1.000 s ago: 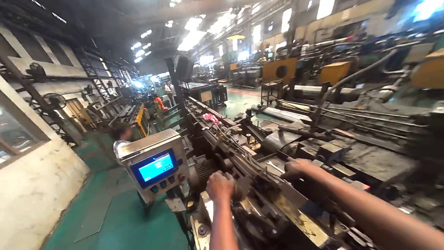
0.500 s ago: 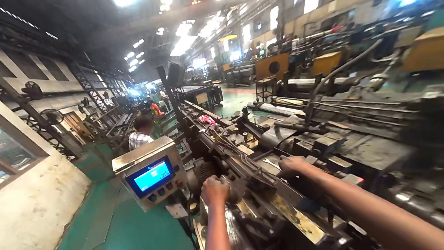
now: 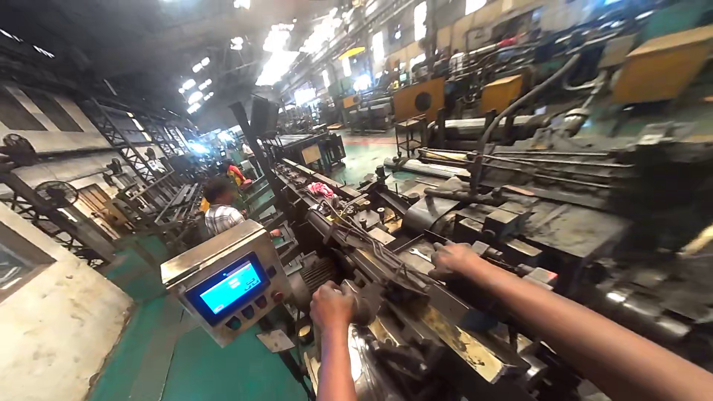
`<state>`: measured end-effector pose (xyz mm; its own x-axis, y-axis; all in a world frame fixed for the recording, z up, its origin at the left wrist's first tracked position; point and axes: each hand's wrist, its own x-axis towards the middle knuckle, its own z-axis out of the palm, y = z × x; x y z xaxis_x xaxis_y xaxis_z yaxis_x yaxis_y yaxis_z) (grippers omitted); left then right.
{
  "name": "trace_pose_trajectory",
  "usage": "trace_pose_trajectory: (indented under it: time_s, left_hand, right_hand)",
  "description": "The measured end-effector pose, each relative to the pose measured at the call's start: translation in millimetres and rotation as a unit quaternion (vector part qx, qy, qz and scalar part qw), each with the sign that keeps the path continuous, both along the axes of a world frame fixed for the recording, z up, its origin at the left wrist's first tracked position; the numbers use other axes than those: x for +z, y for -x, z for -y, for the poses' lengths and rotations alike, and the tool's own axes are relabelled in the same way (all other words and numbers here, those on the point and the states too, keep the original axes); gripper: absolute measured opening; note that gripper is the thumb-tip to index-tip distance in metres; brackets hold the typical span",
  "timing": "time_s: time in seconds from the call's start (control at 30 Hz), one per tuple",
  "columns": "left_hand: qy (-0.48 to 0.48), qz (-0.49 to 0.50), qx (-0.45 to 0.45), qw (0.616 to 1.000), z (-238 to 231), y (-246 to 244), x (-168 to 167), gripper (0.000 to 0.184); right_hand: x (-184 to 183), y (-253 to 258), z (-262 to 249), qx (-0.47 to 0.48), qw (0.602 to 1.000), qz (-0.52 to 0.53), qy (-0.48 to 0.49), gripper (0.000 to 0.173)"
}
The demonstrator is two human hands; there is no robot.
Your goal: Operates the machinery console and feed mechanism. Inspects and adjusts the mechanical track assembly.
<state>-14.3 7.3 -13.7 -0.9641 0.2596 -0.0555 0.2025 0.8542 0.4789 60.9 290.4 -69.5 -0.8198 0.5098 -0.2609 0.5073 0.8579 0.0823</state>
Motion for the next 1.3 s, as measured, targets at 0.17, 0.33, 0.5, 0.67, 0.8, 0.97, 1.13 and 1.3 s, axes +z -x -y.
trace_pose_trajectory:
  time_s: [0.17, 0.33, 0.5, 0.67, 0.8, 0.97, 1.13, 1.3]
  left_hand:
    - [-0.006, -0.007, -0.004, 1.000, 0, 0, -5, 0.030]
    - [-0.003, -0.006, 0.001, 1.000, 1, -1, -4, 0.029]
    - [-0.011, -0.006, -0.001, 1.000, 0, 0, -5, 0.030]
    - [-0.006, -0.012, 0.003, 1.000, -1, 1, -5, 0.030]
    - [-0.005, -0.014, 0.004, 1.000, 0, 2, -7, 0.030]
    - [-0.005, -0.011, 0.006, 1.000, -1, 2, -6, 0.030]
    - [-0.008, -0.011, 0.008, 1.000, -1, 2, -6, 0.029]
    - [-0.008, -0.014, 0.009, 1.000, -2, 3, -7, 0.029]
  right_hand:
    - [-9, -1, -4, 0.010, 1.000, -0.016, -0.008, 0.054]
    - [-10, -1, -2, 0.008, 1.000, -0.008, -0.011, 0.053]
    - [-2, -2, 4, -0.002, 1.000, -0.006, 0.003, 0.052]
    - [-4, -1, 2, -0.004, 1.000, -0.011, -0.001, 0.051]
    - [-4, 0, 3, -0.001, 1.000, -0.003, 0.002, 0.053]
    - [-2, -1, 3, 0.005, 1.000, 0.000, 0.005, 0.050]
    - [-6, -4, 5, 0.043, 0.999, -0.023, -0.019, 0.045]
    - [-14, -10, 5, 0.150, 0.983, -0.071, -0.075, 0.030]
